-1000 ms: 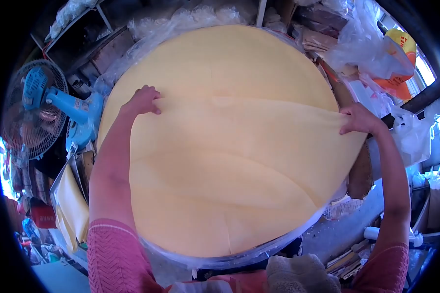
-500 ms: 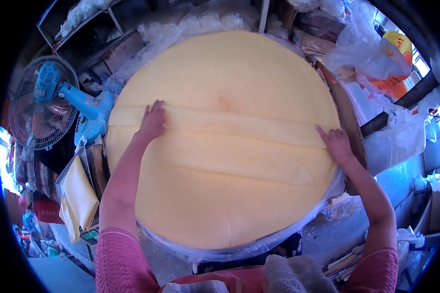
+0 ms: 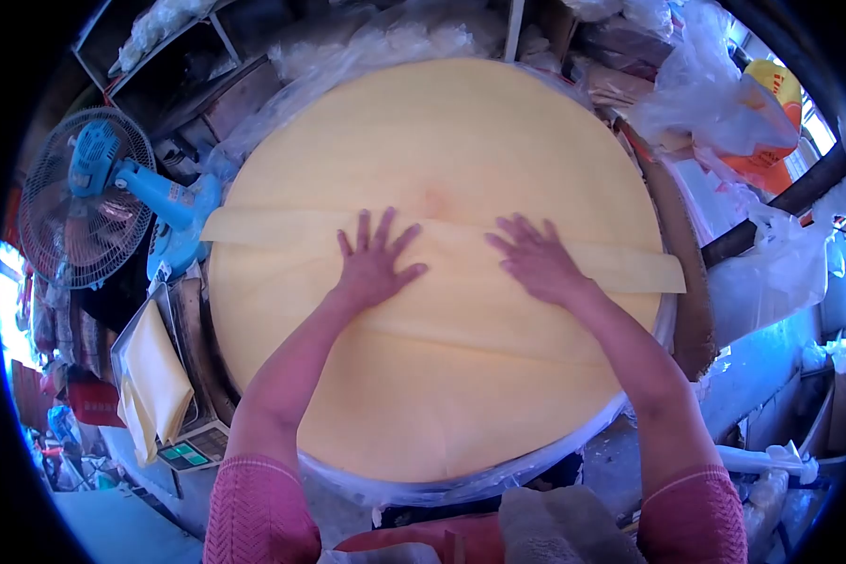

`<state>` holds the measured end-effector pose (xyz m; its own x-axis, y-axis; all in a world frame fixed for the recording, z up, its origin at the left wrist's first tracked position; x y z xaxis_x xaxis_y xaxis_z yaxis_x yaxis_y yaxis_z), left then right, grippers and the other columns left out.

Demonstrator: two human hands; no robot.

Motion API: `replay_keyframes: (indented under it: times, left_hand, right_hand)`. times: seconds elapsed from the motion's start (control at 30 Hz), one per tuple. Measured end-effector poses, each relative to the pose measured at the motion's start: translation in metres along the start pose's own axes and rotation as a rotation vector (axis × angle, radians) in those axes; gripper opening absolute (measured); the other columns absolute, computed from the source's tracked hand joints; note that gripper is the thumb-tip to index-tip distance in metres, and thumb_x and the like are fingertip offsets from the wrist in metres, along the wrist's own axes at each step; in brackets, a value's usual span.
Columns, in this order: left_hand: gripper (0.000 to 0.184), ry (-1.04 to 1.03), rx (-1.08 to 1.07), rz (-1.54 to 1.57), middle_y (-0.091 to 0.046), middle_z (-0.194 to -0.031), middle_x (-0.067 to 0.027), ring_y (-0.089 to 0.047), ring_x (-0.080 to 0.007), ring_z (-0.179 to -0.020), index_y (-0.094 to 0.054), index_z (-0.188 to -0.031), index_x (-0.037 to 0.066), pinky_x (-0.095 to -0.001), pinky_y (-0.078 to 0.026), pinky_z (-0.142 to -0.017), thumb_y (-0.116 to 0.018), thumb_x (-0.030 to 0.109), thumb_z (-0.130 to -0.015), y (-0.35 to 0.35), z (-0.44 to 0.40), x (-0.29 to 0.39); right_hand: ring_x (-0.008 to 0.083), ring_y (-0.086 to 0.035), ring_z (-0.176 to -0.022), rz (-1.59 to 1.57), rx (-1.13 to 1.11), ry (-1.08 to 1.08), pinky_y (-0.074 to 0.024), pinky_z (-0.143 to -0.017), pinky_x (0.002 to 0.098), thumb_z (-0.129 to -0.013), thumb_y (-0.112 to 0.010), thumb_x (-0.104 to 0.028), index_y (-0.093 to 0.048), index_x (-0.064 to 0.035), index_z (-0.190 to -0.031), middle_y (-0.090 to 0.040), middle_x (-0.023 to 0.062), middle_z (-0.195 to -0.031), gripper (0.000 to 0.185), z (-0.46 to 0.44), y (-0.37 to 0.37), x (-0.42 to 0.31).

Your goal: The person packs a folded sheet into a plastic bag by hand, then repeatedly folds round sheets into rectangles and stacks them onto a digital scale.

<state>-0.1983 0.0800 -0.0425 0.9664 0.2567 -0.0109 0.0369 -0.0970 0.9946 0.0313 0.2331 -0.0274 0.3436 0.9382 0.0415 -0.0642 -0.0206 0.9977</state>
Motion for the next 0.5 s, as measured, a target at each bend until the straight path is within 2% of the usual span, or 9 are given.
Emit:
replay_keyframes:
  times: [0.1, 0.13, 0.17, 0.2, 0.3, 0.37, 0.43, 0.5]
  left_hand:
    - [0.067, 0.296, 0.010, -0.099, -0.012, -0.154, -0.0067, -0.008, -0.0455, -0.138, -0.021, -0.145, 0.035, -0.0752, -0.017, -0.096, -0.042, 0.062, -0.087, -0.010, 0.002, -0.065]
    - [0.069, 0.443, -0.047, -0.036, -0.011, -0.154, -0.0070, -0.004, -0.0457, -0.138, -0.021, -0.146, 0.033, -0.0745, -0.010, -0.099, -0.038, 0.065, -0.086, -0.006, 0.006, -0.093]
    - [0.070, 0.584, -0.125, -0.003, -0.008, -0.155, -0.0056, -0.003, -0.0442, -0.139, -0.017, -0.146, 0.034, -0.0718, -0.008, -0.101, -0.034, 0.066, -0.087, 0.003, 0.010, -0.116]
    - [0.068, 0.667, -0.165, 0.033, -0.005, -0.156, -0.0047, -0.002, -0.0427, -0.140, -0.015, -0.147, 0.035, -0.0697, -0.006, -0.103, -0.029, 0.066, -0.088, 0.011, 0.018, -0.135]
    - [0.071, 0.806, -0.304, 0.048, -0.005, -0.155, -0.0059, 0.000, -0.0453, -0.139, -0.013, -0.148, 0.032, -0.0696, -0.005, -0.103, -0.028, 0.067, -0.088, 0.022, 0.029, -0.150]
    - [0.073, 0.631, -0.367, -0.123, -0.007, -0.155, -0.0069, 0.000, -0.0479, -0.138, -0.014, -0.148, 0.031, -0.0694, -0.005, -0.103, -0.031, 0.067, -0.087, 0.014, 0.029, -0.109]
    - [0.078, 0.087, -0.347, 0.010, -0.012, -0.154, -0.0065, -0.005, -0.0425, -0.140, -0.020, -0.146, 0.029, -0.0662, -0.008, -0.106, -0.038, 0.070, -0.083, -0.006, 0.054, -0.024]
    - [0.075, -0.420, -0.315, 0.197, -0.016, -0.153, -0.0046, -0.012, -0.0333, -0.141, -0.030, -0.143, 0.025, -0.0626, -0.014, -0.107, -0.051, 0.062, -0.082, 0.035, 0.086, 0.054]
  right_hand:
    - [0.0271, -0.016, -0.141, 0.059, 0.045, -0.176, -0.0168, -0.108, 0.0590, -0.097, -0.035, -0.033, -0.030, -0.0223, -0.143, -0.023, 0.0059, -0.151, 0.047, 0.035, 0.002, 0.046]
    - [0.0267, -0.018, -0.140, 0.052, 0.047, -0.247, -0.0173, -0.107, 0.0588, -0.097, -0.036, -0.032, -0.030, -0.0227, -0.143, -0.024, 0.0061, -0.150, 0.047, 0.051, 0.000, 0.067]
    - [0.0262, -0.020, -0.139, 0.047, 0.052, -0.318, -0.0179, -0.107, 0.0586, -0.097, -0.036, -0.031, -0.031, -0.0232, -0.142, -0.024, 0.0063, -0.150, 0.047, 0.067, -0.001, 0.088]
    - [0.0256, -0.021, -0.139, 0.038, 0.037, -0.348, -0.0179, -0.107, 0.0585, -0.097, -0.037, -0.030, -0.031, -0.0236, -0.142, -0.025, 0.0062, -0.150, 0.046, 0.082, 0.001, 0.104]
    - [0.0244, -0.026, -0.137, 0.008, -0.031, -0.414, -0.0189, -0.108, 0.0570, -0.096, -0.040, -0.028, -0.033, -0.0230, -0.141, -0.029, 0.0070, -0.148, 0.046, 0.110, 0.006, 0.123]
    - [0.0244, -0.032, -0.134, 0.013, -0.088, -0.422, -0.0210, -0.108, 0.0545, -0.094, -0.043, -0.025, -0.034, -0.0204, -0.140, -0.036, 0.0089, -0.144, 0.047, 0.117, 0.014, 0.125]
    - [0.0268, -0.042, -0.125, 0.011, -0.103, -0.387, -0.0287, -0.104, 0.0495, -0.091, -0.049, -0.023, -0.042, -0.0164, -0.134, -0.046, 0.0110, -0.134, 0.045, 0.121, 0.022, 0.124]
    - [0.0291, -0.051, -0.114, 0.010, -0.175, -0.396, -0.0362, -0.099, 0.0453, -0.086, -0.055, -0.022, -0.049, -0.0119, -0.126, -0.055, 0.0132, -0.122, 0.042, 0.125, 0.029, 0.117]
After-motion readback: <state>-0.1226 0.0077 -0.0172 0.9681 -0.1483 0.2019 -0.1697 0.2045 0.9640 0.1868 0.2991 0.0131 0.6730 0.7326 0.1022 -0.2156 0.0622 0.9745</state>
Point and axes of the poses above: each hand's wrist, its own z-axis away from the middle knuckle, its own y-axis out of the back of the hand, x = y × z, the point moved 4 cm from there along -z, towards the middle knuckle
